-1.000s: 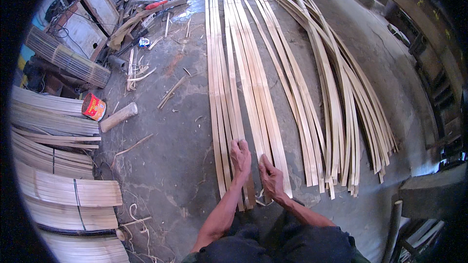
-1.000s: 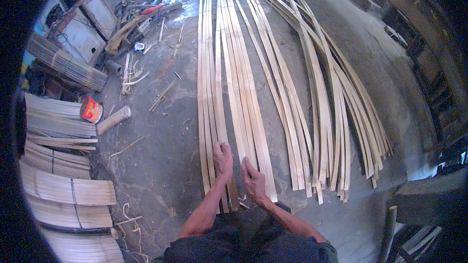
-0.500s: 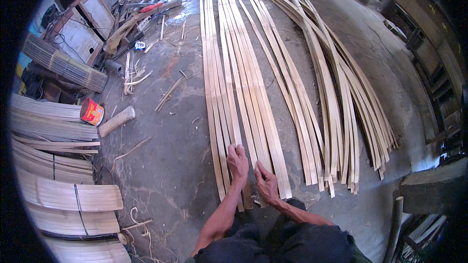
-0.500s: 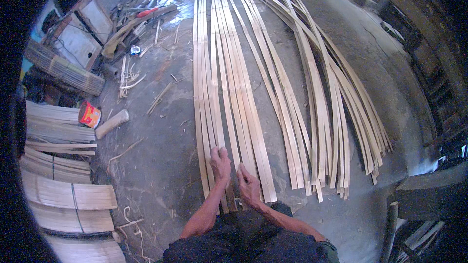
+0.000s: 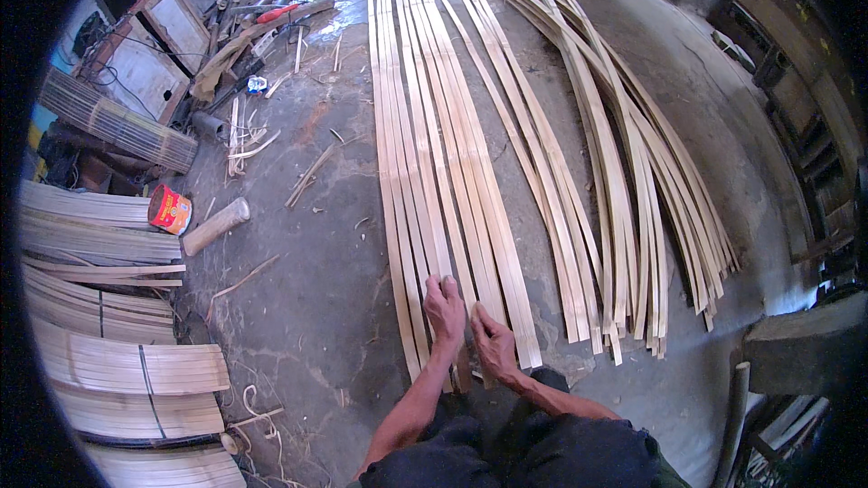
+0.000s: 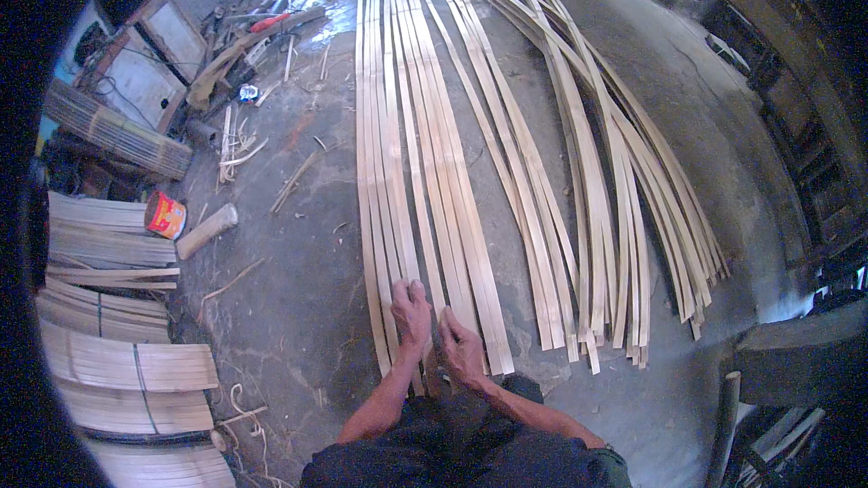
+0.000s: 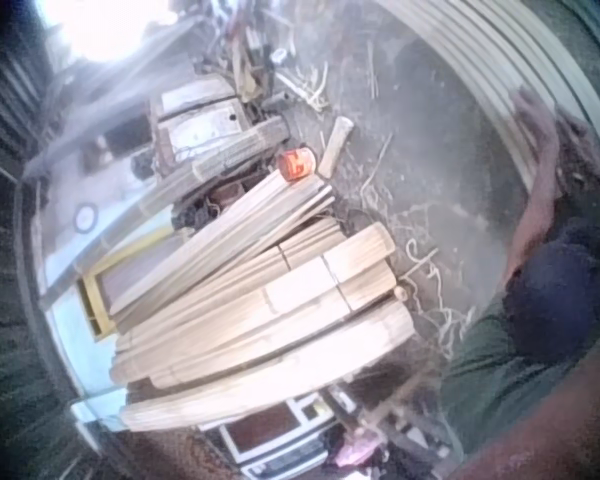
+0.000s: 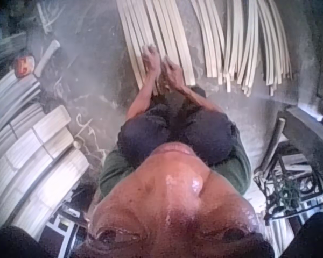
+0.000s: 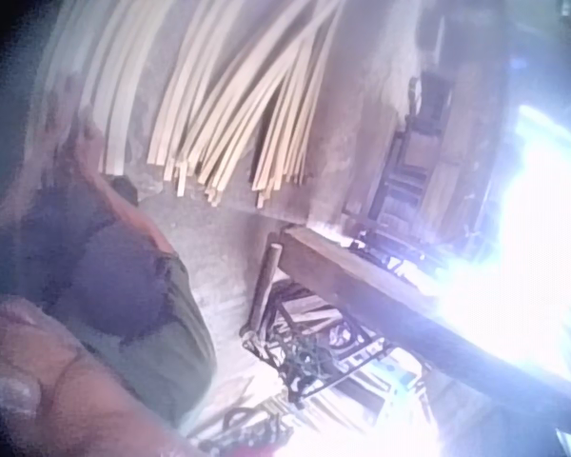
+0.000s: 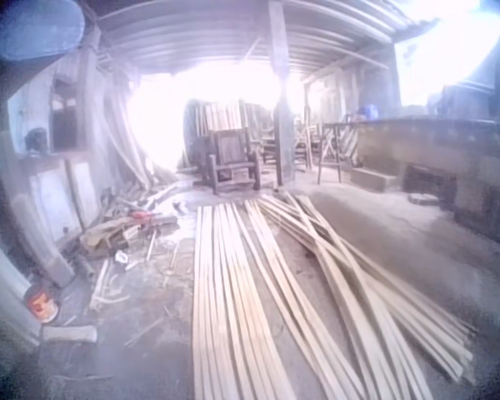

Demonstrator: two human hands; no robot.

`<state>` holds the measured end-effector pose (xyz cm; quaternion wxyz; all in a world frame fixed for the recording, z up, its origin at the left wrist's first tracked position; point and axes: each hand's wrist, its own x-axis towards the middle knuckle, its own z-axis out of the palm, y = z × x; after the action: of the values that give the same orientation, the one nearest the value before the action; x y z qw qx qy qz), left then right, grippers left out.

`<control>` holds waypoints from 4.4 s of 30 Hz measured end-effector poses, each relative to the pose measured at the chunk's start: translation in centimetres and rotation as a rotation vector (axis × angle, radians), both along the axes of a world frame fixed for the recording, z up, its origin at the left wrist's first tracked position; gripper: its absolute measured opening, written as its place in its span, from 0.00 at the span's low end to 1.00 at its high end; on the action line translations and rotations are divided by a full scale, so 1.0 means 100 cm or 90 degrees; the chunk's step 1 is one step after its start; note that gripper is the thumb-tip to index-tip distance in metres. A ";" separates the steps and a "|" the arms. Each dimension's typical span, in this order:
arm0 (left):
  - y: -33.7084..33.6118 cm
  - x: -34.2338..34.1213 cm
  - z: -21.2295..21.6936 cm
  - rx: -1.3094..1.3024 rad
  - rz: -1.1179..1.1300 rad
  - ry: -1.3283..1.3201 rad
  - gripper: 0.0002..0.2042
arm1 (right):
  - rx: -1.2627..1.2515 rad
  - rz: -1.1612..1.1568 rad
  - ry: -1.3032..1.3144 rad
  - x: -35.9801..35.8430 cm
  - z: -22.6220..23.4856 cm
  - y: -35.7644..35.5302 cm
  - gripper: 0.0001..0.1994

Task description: The person sits on the floor and arranges long, thin wooden strips side by side, aligning them into a neat row. The person repeatedly picks up individual strips and places them in sequence, smoothing the alignment with both hands.

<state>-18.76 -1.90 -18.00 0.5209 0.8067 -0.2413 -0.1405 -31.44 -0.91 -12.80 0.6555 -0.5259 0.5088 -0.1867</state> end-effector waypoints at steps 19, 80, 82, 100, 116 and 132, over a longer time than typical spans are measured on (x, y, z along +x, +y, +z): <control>-0.001 -0.004 -0.012 0.054 -0.063 0.068 0.13 | -0.173 0.035 0.047 -0.011 -0.037 0.000 0.22; -0.015 0.011 -0.030 0.154 -0.217 -0.045 0.33 | -0.625 0.113 0.491 -0.086 -0.041 -0.102 0.26; -0.012 0.012 -0.027 0.170 -0.202 -0.007 0.34 | -0.626 0.094 0.546 -0.102 -0.038 -0.112 0.26; -0.009 0.010 0.027 0.087 -0.129 -0.037 0.27 | -0.610 0.075 0.606 -0.129 -0.040 -0.119 0.21; 0.000 0.024 -0.003 0.112 -0.229 -0.068 0.27 | -0.485 0.012 0.476 -0.137 -0.044 -0.124 0.35; -0.026 -0.060 -0.008 0.145 -0.437 -0.452 0.33 | -0.511 -0.101 0.240 -0.102 0.017 -0.095 0.27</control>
<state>-24.75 -4.47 -18.81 0.2394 0.7307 -0.6378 -0.0461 -41.69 -10.37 -11.05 0.2786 -0.7231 0.5453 -0.3196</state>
